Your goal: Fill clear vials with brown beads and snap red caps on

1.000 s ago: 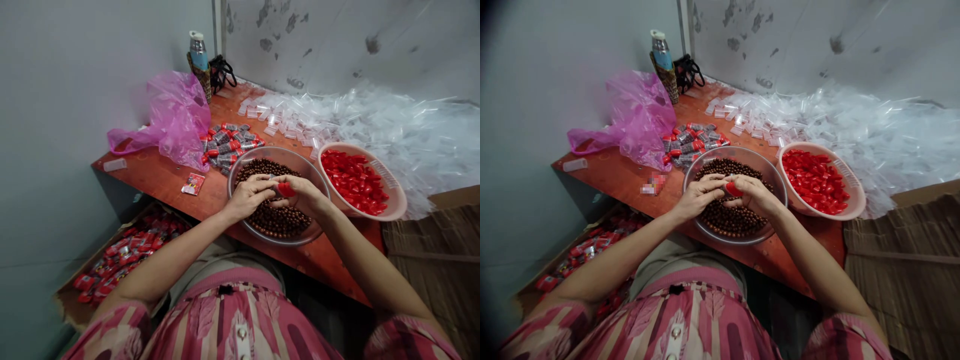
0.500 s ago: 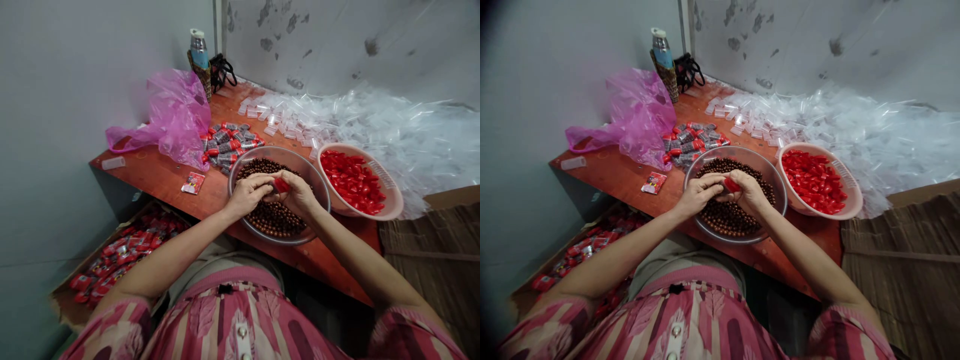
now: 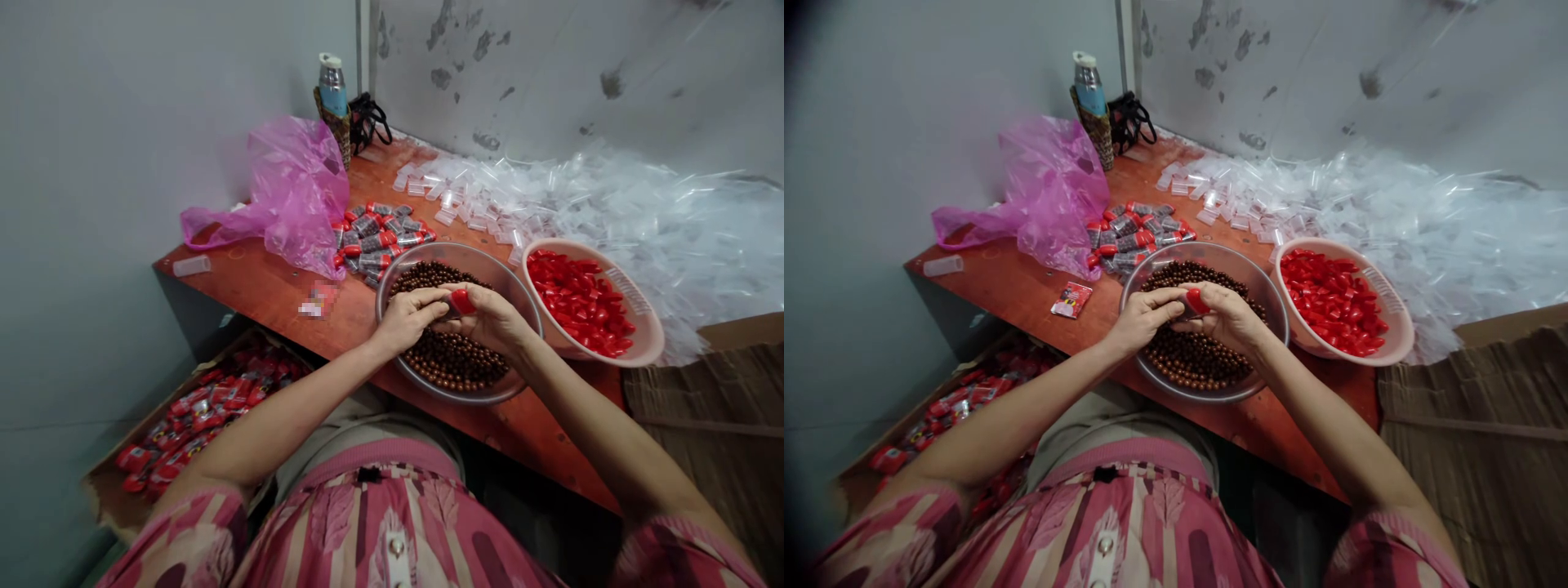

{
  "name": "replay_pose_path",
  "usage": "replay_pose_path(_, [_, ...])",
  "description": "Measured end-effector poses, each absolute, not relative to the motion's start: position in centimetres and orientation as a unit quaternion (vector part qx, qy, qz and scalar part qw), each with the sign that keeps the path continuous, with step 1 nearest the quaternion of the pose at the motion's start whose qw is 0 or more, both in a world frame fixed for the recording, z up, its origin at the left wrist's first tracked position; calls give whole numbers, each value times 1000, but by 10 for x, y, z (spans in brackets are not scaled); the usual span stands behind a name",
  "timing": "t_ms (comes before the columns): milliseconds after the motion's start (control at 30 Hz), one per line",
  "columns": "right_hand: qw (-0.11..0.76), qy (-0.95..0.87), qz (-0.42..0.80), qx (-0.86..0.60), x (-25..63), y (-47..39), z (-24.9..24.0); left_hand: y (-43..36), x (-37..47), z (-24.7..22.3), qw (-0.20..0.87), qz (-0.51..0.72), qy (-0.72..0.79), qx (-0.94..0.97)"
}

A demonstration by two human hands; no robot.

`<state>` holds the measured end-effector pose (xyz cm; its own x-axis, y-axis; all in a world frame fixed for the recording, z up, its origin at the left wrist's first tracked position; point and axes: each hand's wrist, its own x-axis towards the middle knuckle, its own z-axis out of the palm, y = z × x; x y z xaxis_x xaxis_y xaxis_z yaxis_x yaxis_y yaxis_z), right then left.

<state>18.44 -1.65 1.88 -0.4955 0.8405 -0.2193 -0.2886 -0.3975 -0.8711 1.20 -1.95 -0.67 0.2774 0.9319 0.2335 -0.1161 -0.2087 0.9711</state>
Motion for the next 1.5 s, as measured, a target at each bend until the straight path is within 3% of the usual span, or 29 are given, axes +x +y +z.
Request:
replay_pose_path(233, [383, -381, 770, -340, 173, -18, 11, -23, 9, -6, 475, 484, 393, 621])
replay_pose_path(533, [318, -436, 759, -363, 185, -9, 21, -19, 17, -9, 582, 523, 321, 533])
replay_pose_path(600, [325, -494, 700, -401, 194, 1, 23, -10, 16, -8, 578, 543, 337, 508])
replay_pose_path(700, [313, -648, 506, -475, 213, 19, 23, 23, 6, 2, 535, 590, 352, 491])
replay_pose_path(867, [105, -867, 151, -463, 229, 39, 19, 76, -18, 23, 400, 637, 374, 543])
replay_pose_path(967, [-8, -924, 30, -382, 222, 41, 14, 59, -22, 19, 377, 595, 384, 597])
replay_pose_path(1133, [-77, -968, -52, -233, 214, 47, 2, 1, -15, 3, 384, 499, 427, 649])
replay_pose_path(1400, [-125, -935, -112, -313, 225, 52, 4, -8, -9, -5, 393, 527, 439, 612])
replay_pose_path(1500, [-129, -948, -76, -283, 207, 41, -5, -8, -7, -11, 380, 545, 442, 602])
